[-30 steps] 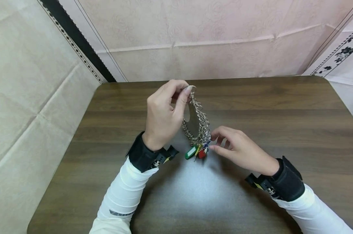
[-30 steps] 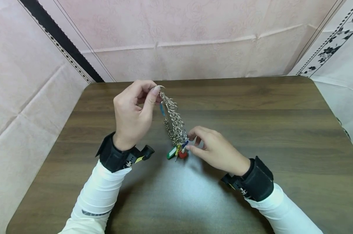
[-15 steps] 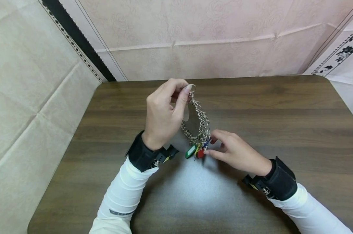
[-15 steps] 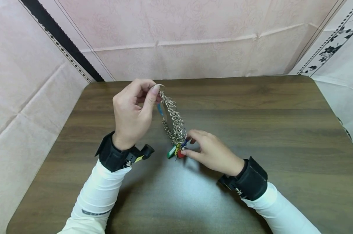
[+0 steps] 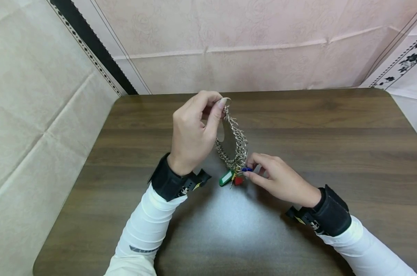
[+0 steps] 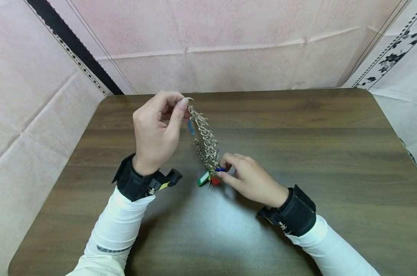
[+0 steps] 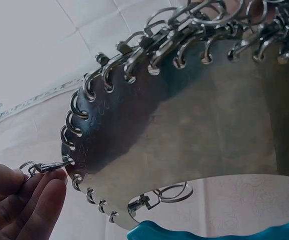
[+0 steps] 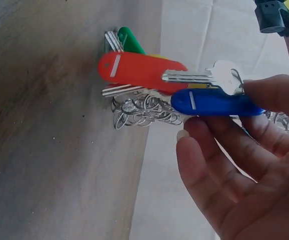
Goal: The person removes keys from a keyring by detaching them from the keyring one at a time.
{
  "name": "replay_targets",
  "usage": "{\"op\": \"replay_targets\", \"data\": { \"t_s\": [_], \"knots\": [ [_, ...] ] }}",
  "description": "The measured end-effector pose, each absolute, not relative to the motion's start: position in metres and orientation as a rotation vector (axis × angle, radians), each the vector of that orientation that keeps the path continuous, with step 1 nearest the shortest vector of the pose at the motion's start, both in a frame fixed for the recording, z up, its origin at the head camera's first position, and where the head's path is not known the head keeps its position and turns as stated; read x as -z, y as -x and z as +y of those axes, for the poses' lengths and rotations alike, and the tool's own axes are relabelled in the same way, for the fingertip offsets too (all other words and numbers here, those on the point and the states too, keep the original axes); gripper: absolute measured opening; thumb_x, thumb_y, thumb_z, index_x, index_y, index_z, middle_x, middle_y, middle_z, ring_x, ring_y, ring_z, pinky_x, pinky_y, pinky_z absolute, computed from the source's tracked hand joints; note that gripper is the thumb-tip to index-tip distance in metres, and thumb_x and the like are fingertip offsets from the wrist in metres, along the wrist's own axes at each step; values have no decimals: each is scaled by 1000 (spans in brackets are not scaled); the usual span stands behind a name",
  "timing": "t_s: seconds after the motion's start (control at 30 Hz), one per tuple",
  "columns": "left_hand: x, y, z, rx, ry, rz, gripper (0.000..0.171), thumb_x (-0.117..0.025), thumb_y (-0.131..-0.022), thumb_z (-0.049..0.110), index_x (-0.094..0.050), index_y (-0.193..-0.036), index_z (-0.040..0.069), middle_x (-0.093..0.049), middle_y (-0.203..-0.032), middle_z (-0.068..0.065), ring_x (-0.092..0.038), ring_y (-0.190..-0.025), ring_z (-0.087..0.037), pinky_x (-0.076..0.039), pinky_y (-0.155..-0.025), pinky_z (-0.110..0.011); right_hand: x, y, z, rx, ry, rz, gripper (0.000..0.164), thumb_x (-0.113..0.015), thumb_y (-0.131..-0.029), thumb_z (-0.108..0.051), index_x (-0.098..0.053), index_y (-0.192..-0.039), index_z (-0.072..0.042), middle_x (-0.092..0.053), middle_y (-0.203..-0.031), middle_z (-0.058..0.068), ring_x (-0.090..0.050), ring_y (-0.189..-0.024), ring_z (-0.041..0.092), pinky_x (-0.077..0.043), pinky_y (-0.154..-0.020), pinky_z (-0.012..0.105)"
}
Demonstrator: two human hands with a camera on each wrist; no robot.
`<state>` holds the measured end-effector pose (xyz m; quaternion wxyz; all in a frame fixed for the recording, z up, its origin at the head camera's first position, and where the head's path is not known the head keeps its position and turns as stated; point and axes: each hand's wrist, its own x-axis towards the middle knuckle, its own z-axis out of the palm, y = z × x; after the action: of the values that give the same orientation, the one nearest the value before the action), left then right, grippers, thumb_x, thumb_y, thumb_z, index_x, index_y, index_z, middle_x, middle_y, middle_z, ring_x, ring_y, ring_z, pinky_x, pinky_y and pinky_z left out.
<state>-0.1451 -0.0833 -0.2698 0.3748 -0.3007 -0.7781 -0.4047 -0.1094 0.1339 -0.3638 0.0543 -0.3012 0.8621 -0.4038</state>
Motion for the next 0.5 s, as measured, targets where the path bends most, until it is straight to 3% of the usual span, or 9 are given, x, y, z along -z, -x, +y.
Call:
{"op": "replay_targets", "data": {
  "t_s": [0.13,0.37,0.5],
  "knots": [
    [270,147,-84,1035,776,-1990,16,-60,-102,7,-67,-98,-6,-68,-83,-14,-65,-72,-18,-55,-69,-24,363,109,135,1232,903,2604,10,-63,-99,-10,-59,-94,-17,-66,-85,-7,-63,-80,9,-52,-67,24],
    [271,149,-86,1047,774,-1989,15,-59,-102,6,-66,-98,-6,-67,-81,-13,-64,-72,-17,-55,-69,-24,364,109,137,1288,931,2568,16,-61,-98,-4,-53,-89,-15,-67,-80,-5,-48,-62,5,-37,-52,21],
    [271,150,-86,1051,770,-1992,15,-59,-102,7,-66,-97,-6,-67,-81,-12,-64,-72,-17,-55,-69,-24,365,110,138,1337,953,2548,15,-63,-98,-3,-51,-96,-12,-75,-87,-3,-56,-65,2,-42,-56,20]
  ]
}}
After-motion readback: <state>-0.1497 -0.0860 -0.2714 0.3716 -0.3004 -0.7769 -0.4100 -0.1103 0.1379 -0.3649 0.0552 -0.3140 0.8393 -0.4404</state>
